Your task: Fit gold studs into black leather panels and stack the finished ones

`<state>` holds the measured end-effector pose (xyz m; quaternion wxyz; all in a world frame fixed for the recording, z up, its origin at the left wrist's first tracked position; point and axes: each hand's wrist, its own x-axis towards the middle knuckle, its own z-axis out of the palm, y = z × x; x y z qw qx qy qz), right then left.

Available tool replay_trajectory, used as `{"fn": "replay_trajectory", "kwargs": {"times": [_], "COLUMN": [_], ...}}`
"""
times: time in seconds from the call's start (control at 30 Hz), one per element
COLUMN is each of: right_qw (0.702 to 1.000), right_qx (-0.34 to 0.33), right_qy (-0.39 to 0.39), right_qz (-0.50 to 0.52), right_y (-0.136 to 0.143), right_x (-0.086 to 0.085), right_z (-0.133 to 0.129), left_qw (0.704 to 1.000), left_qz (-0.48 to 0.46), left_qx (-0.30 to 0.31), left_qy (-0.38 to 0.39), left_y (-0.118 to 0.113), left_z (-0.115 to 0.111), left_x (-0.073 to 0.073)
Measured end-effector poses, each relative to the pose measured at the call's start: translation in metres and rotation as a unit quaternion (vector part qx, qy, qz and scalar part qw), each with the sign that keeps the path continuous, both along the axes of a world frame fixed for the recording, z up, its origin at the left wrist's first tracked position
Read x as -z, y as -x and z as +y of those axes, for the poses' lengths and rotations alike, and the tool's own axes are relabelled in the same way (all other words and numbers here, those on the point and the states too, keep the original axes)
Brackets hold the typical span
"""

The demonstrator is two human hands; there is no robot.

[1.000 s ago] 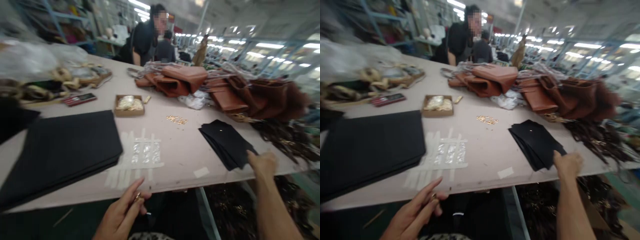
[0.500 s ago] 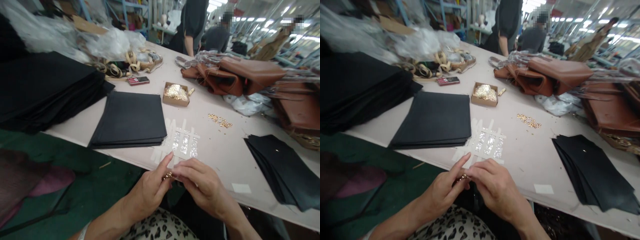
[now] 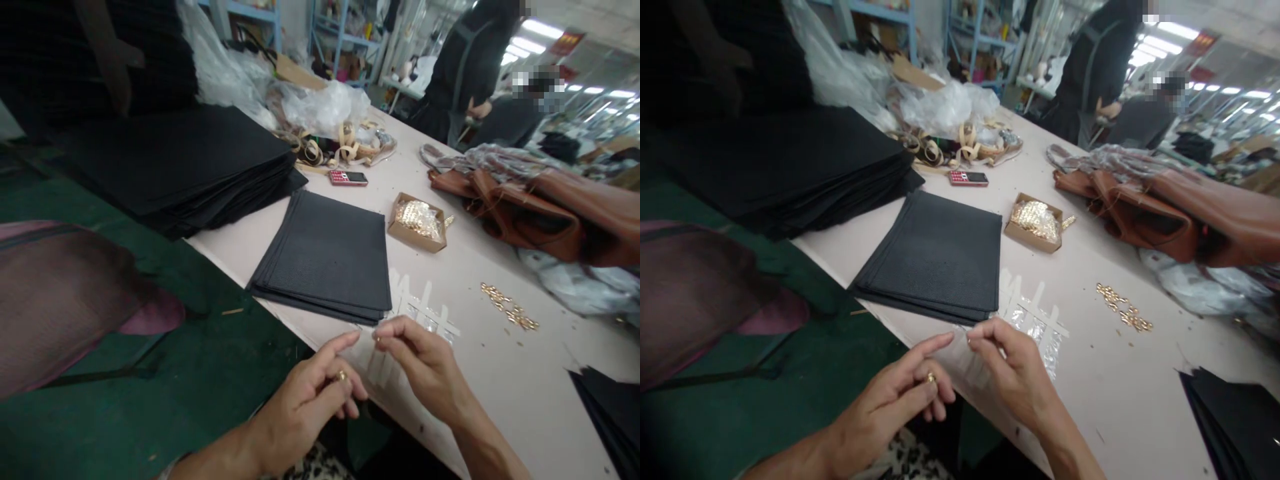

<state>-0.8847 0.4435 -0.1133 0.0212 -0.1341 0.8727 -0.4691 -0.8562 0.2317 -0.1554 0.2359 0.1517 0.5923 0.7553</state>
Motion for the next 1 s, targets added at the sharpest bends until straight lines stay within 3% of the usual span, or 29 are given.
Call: {"fn": "replay_trajectory", "kwargs": {"times": [0.1,0.23,0.33,0.43,0.53,0.67,0.73,0.83,0.93,1.0], "right_qw": [0.992,0.957,0.94,0.939,0.954,0.98,0.989,0.991,0.982,0.976], "right_qx": [0.032,-0.005,-0.038,-0.065,-0.096,-0.135,-0.096,-0.028,-0.018,-0.016], "right_qy": [-0.087,-0.228,-0.281,-0.298,-0.269,-0.14,-0.094,-0.041,0.013,0.019], "right_qz": [0.08,0.18,0.19,0.16,0.089,-0.03,-0.068,-0.124,-0.188,-0.215], "right_y": [0.051,0.105,0.113,0.088,0.049,0.018,0.017,0.024,0.031,0.034], "right_x": [0.006,0.012,0.015,0.012,0.004,-0.003,-0.001,0.005,0.009,0.009], "right_z": [-0.009,-0.027,-0.032,-0.029,-0.023,-0.024,-0.026,-0.034,-0.044,-0.049], "left_qw": [0.99,0.979,0.973,0.969,0.967,0.94,0.931,0.937,0.946,0.951], "left_qz": [-0.12,-0.17,-0.189,-0.197,-0.193,-0.208,-0.228,-0.241,-0.229,-0.213], "left_qx": [-0.064,-0.11,-0.131,-0.148,-0.157,-0.212,-0.233,-0.199,-0.147,-0.128], "left_qy": [-0.024,0.006,0.014,0.016,0.063,0.167,0.163,0.153,0.176,0.186], "left_y": [0.004,0.007,0.007,0.006,0.002,-0.004,-0.005,-0.004,-0.003,-0.005], "left_z": [-0.009,-0.016,-0.017,-0.018,-0.019,-0.019,-0.02,-0.024,-0.029,-0.03], "left_x": [0.004,0.003,0.0,-0.002,0.001,0.012,0.014,0.008,0.004,0.009]}}
